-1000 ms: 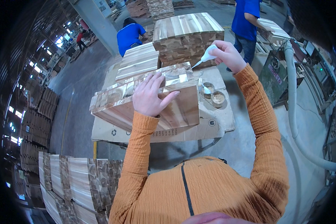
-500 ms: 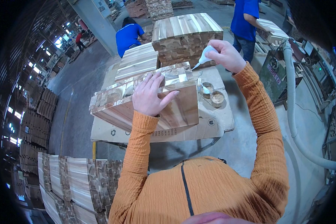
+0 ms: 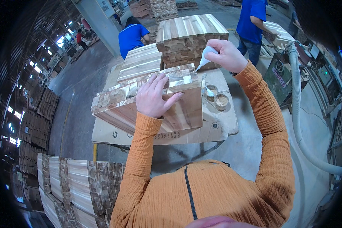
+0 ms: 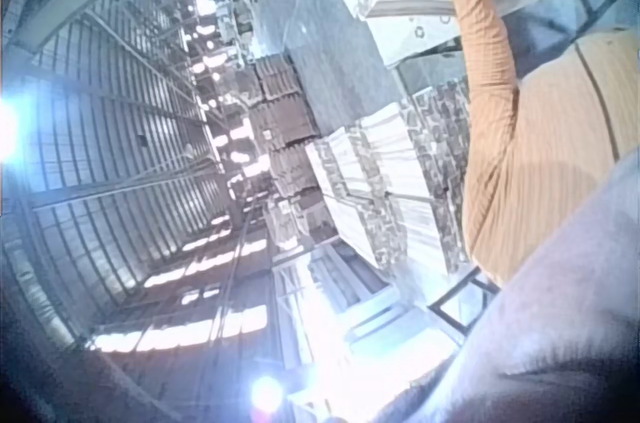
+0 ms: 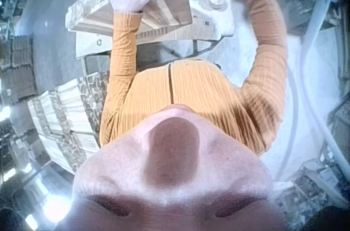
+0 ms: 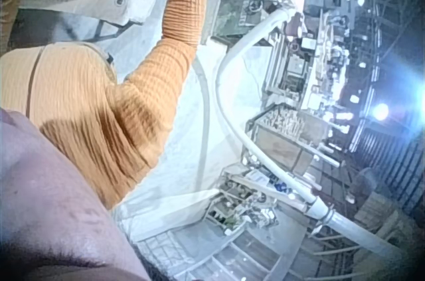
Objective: The person picks up wooden planks, applies glue to the edges using a white squeeze bottle, and joins them together. They repeat this process for multiple planks, stacking the assembled pieces on a table.
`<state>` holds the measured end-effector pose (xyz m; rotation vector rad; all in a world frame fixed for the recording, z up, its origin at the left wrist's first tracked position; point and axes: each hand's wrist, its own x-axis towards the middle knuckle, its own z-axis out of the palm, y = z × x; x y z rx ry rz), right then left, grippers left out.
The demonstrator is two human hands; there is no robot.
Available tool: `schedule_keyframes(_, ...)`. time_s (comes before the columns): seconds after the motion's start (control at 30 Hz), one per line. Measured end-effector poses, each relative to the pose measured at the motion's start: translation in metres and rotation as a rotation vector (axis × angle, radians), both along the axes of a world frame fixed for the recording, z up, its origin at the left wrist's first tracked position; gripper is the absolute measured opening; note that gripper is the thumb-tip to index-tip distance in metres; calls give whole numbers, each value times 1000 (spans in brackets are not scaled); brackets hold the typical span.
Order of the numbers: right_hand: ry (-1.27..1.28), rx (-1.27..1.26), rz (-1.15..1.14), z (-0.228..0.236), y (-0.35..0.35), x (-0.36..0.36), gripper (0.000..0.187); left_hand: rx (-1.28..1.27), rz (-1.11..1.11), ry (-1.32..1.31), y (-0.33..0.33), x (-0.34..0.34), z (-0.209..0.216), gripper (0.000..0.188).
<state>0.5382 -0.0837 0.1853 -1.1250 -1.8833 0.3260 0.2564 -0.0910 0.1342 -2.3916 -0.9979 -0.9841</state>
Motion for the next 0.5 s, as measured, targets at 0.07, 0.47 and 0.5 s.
schedule_keyframes(0.07, -34, 9, -12, 2, 1, -1, 25, 0, -2, -4, 0, 0, 0, 57)
schedule_keyframes(0.47, -60, 15, -27, 10, -4, -7, 23, 5, 4, -2, 2, -1, -1, 57)
schedule_keyframes(0.5, -64, 9, -34, 11, -5, -6, 23, 9, 2, -4, 2, -1, -2, 58)
